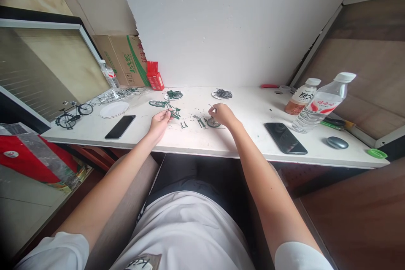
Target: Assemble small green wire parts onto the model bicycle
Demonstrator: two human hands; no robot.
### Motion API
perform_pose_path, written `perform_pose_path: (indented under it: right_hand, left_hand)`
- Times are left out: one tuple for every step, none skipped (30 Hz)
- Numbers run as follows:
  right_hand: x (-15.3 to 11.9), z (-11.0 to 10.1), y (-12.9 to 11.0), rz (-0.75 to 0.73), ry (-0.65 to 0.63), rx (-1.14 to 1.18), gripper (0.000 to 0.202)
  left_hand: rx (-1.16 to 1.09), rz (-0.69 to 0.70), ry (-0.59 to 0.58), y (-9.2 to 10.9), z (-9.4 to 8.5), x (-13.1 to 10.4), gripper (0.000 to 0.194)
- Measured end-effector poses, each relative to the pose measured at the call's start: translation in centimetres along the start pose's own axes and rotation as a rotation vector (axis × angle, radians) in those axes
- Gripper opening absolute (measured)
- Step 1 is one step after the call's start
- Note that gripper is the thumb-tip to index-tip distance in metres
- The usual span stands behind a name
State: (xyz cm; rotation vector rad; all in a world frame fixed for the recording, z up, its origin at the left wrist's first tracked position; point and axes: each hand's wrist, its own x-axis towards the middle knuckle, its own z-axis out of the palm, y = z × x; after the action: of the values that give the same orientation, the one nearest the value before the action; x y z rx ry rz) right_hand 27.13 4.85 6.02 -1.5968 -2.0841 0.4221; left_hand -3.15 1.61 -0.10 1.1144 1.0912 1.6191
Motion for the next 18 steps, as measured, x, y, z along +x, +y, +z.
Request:
perform_pose_path:
  right_hand:
    - [0.1, -0.3, 0.3, 0.021, -0.021, -0.016, 0.022]
    - [0.3, -0.5, 0.6, 0.035, -0.047, -0.029, 0.022]
    - [0.3, -0.8, 0.9, 0.044, -0.072, -0.038, 0.021]
    - [0.4, -1.0, 1.0, 0.048, -0.089, -0.044, 0.021]
    - [0.4, -1.1, 1.1, 0.047, -0.094, -0.047, 0.02]
    - [0.5, -1.2, 1.1, 0.042, -0.087, -0.049, 0.019]
    - [0.5, -1.2, 0.9, 0.033, -0.076, -0.05, 0.019]
    - [0.4, -1.2, 0.7, 0.018, -0.062, -0.05, 0.019]
    - [0.4, -1.0, 0.4, 0.002, -0.056, -0.054, 0.021]
    - [0.4, -0.7, 0.1, -0.024, -0.07, -0.056, 0.025]
    - [0.4, -0.5, -0.2, -0.039, -0.083, -0.062, 0.028]
    - [0.4, -0.1, -0.5, -0.041, -0.102, -0.075, 0.027]
    - [0.5, 0.2, -0.7, -0.038, -0.125, -0.092, 0.025]
    - [0.5, 0.5, -0.8, -0.027, -0.132, -0.115, 0.021]
    - [0.6, 0.8, -0.9, -0.022, -0.129, -0.134, 0.018]
    - [0.7, 1.1, -0.9, -0.021, -0.128, -0.146, 0.015]
    - [0.8, 1.3, -0.8, -0.024, -0.124, -0.155, 0.013]
    - [0.8, 1.4, -0.8, -0.03, -0.119, -0.163, 0.013]
  left_hand:
    - [-0.015, 0.001, 0.001, -0.1, 0.1, 0.1, 0.038]
    - [-0.027, 0.004, 0.001, -0.2, 0.1, 0.2, 0.038]
    - [-0.034, 0.006, 0.001, -0.3, 0.1, 0.3, 0.038]
    - [-0.036, 0.009, 0.002, -0.4, 0.2, 0.4, 0.039]
    - [-0.032, 0.012, 0.005, -0.4, 0.2, 0.5, 0.039]
    - [-0.026, 0.017, 0.01, -0.4, 0.3, 0.5, 0.04]
    - [-0.019, 0.025, 0.018, -0.4, 0.3, 0.6, 0.041]
    - [-0.011, 0.034, 0.026, -0.4, 0.4, 0.6, 0.042]
    - [-0.002, 0.046, 0.034, -0.3, 0.5, 0.5, 0.043]
    - [0.005, 0.055, 0.04, -0.3, 0.6, 0.5, 0.045]
    - [0.008, 0.064, 0.042, -0.2, 0.7, 0.4, 0.046]
    - [0.006, 0.074, 0.045, -0.2, 0.8, 0.3, 0.047]
    - [0.006, 0.083, 0.044, -0.1, 0.9, 0.2, 0.047]
    - [0.007, 0.091, 0.037, -0.1, 1.0, 0.1, 0.048]
    - [0.01, 0.098, 0.028, -0.1, 1.1, 0.0, 0.049]
    - [0.015, 0.103, 0.017, -0.1, 1.2, -0.1, 0.05]
    - [0.019, 0.106, 0.006, -0.1, 1.3, -0.2, 0.05]
    - [0.023, 0.106, -0.004, 0.0, 1.4, -0.3, 0.051]
